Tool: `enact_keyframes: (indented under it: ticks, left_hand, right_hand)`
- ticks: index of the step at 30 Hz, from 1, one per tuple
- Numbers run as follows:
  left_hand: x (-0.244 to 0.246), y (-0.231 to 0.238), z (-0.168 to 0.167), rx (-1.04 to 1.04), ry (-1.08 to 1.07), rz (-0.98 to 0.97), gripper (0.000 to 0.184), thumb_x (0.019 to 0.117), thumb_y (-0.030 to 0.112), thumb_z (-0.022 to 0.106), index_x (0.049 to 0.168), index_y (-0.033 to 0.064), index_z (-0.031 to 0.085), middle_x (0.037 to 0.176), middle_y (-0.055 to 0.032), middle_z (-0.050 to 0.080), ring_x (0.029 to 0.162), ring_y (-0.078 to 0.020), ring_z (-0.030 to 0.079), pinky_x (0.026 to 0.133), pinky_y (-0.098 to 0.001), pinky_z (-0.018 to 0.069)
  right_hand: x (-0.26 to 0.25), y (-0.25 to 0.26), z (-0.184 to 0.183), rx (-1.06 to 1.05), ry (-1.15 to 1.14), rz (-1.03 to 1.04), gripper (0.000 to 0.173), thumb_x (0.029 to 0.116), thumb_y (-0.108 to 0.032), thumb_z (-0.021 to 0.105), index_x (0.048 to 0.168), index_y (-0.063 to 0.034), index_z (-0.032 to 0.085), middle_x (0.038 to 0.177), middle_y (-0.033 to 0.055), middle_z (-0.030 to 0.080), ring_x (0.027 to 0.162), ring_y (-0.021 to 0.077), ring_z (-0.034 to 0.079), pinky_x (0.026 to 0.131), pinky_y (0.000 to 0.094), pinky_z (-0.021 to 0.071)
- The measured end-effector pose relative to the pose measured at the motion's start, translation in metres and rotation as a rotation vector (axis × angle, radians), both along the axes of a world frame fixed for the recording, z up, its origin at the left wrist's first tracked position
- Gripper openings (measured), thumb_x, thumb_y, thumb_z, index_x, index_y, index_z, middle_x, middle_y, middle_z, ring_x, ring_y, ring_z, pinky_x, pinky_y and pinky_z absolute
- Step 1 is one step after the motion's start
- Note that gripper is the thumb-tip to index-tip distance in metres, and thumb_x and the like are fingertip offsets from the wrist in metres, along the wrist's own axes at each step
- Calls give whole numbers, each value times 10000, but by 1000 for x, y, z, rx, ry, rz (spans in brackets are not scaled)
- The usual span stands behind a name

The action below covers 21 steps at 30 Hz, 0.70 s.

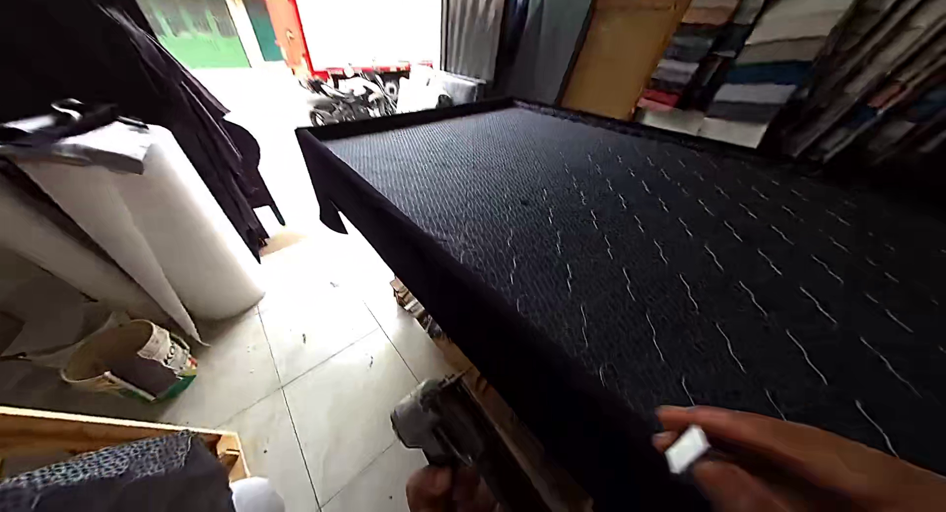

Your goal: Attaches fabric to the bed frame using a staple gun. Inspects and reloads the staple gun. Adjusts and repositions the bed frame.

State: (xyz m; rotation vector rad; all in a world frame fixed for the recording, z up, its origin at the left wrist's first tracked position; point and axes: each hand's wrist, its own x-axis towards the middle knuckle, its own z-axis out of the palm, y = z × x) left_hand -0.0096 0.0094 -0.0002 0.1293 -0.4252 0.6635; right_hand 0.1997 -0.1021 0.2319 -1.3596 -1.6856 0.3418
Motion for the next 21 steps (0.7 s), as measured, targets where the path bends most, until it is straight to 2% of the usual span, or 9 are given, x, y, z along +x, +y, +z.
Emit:
enact_keyframes:
  ticks: [2,5,9,14,16,18,20,21]
  left_hand:
    - [-3,9,-2,20,-51,-35,260,945,298,634,957,77,770,765,-7,721,724,-153,711,770,-343,589]
    - [-9,15,0,30,-87,-39,261,962,281,614,967,69,767,809,-19,737,776,-163,724,805,-353,587]
    - [-17,23,-6,20,-100,-40,266,966,277,601,943,61,755,795,-27,727,775,-172,717,805,-366,574]
    - [-24,32,-15,-24,-101,-89,248,954,269,612,927,58,739,774,-29,709,755,-178,705,793,-364,568]
    - [-25,36,-15,-28,-113,-102,255,955,267,610,962,49,743,796,-32,718,769,-174,708,810,-363,569]
    - [-27,41,-16,-23,-122,-129,273,957,275,604,977,42,744,803,-38,726,783,-186,717,839,-384,574]
    - [-29,44,-21,-45,-105,-140,277,943,291,622,964,45,747,776,-37,719,751,-195,714,820,-392,580]
    - [-30,46,-24,-56,-93,-136,274,933,302,634,949,52,745,758,-34,710,731,-196,706,803,-394,579]
  right_hand:
    - [-40,17,-5,15,41,3,199,935,-43,715,1118,33,739,1092,160,752,1008,218,744,890,395,644]
    - [-79,37,-25,-36,-31,-46,154,914,-70,743,1048,-3,781,1020,114,759,960,137,729,835,283,627]
    - [-104,51,-54,-139,-140,-147,136,921,-119,732,1014,-50,803,956,62,766,896,100,722,790,236,606]
    - [-111,60,-63,-218,-303,-190,190,975,-233,693,1059,-113,814,996,24,778,953,137,702,834,278,563]
    - [-108,62,-62,-233,-316,-185,250,1016,-262,643,1190,-146,781,1085,34,754,1000,146,695,849,305,576]
    - [-94,54,-54,-188,-269,-207,255,1029,-187,616,1226,-107,757,1121,61,757,1057,146,710,927,332,596]
    - [-71,30,-44,-174,-200,-201,212,1010,-112,640,1165,-31,759,1087,120,765,1040,183,725,940,369,599]
    - [-62,12,-41,-198,-170,-184,204,1002,-121,656,1135,-1,754,1069,154,761,1027,217,727,932,397,597]
